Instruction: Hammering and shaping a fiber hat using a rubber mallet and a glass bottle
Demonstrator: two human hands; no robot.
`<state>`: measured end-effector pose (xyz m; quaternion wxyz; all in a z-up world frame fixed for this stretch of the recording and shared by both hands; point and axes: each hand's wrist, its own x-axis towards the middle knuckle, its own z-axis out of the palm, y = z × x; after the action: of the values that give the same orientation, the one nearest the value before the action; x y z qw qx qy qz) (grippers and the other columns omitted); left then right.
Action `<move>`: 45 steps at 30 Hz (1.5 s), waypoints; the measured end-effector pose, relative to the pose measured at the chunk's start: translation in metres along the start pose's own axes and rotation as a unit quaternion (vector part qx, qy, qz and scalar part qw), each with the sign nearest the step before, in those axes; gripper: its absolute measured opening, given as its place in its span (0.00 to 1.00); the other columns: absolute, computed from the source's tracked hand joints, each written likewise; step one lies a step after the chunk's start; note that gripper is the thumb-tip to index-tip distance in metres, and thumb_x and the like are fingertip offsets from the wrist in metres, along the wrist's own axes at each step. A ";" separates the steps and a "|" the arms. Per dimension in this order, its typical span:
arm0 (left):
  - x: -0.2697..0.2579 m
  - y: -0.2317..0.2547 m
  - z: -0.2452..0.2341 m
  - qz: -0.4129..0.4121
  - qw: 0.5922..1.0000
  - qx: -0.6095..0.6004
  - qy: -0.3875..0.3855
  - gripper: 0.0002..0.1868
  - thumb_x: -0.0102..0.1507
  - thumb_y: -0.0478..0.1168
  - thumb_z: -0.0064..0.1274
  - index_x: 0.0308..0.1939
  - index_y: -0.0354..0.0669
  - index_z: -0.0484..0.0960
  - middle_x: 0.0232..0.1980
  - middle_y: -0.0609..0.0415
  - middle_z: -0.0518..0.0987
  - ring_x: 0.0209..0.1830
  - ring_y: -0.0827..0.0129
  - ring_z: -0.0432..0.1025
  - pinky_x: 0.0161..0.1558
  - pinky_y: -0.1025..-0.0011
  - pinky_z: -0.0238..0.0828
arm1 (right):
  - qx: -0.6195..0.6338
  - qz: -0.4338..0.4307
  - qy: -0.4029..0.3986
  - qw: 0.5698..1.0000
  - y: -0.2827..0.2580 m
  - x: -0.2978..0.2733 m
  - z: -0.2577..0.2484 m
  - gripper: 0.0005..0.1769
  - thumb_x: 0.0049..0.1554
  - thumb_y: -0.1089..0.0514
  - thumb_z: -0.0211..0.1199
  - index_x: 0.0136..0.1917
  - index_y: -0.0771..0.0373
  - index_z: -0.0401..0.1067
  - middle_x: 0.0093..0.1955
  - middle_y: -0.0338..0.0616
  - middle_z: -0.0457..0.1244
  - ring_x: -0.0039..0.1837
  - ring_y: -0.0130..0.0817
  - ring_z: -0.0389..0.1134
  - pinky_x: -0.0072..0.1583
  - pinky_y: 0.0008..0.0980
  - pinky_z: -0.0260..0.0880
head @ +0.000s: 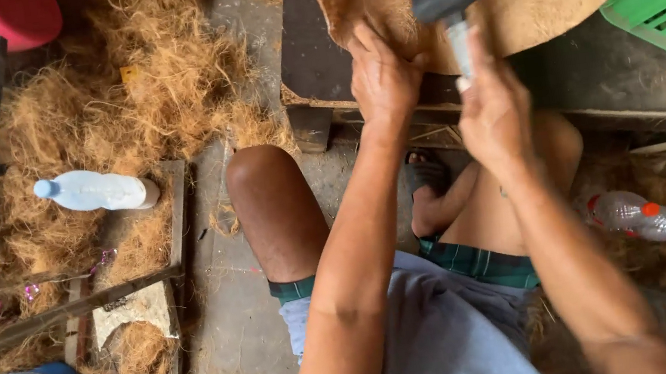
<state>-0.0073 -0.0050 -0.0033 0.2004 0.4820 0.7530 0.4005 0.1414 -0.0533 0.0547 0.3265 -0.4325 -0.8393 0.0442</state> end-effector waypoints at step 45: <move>-0.012 -0.001 -0.012 0.057 0.997 0.052 -0.003 0.35 0.47 0.43 0.69 0.48 0.34 0.64 0.49 0.42 0.67 0.45 0.45 0.70 0.45 0.53 0.74 | -0.077 0.091 -0.091 0.989 -0.003 0.038 -0.014 0.34 0.58 0.67 0.55 0.77 0.57 0.60 0.51 0.66 0.65 0.44 0.68 0.67 0.45 0.58 0.67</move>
<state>-0.0106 -0.0206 0.0019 0.1542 0.5354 0.7433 0.3702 0.1322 -0.0296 0.0857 0.2097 -0.5249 -0.8236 0.0481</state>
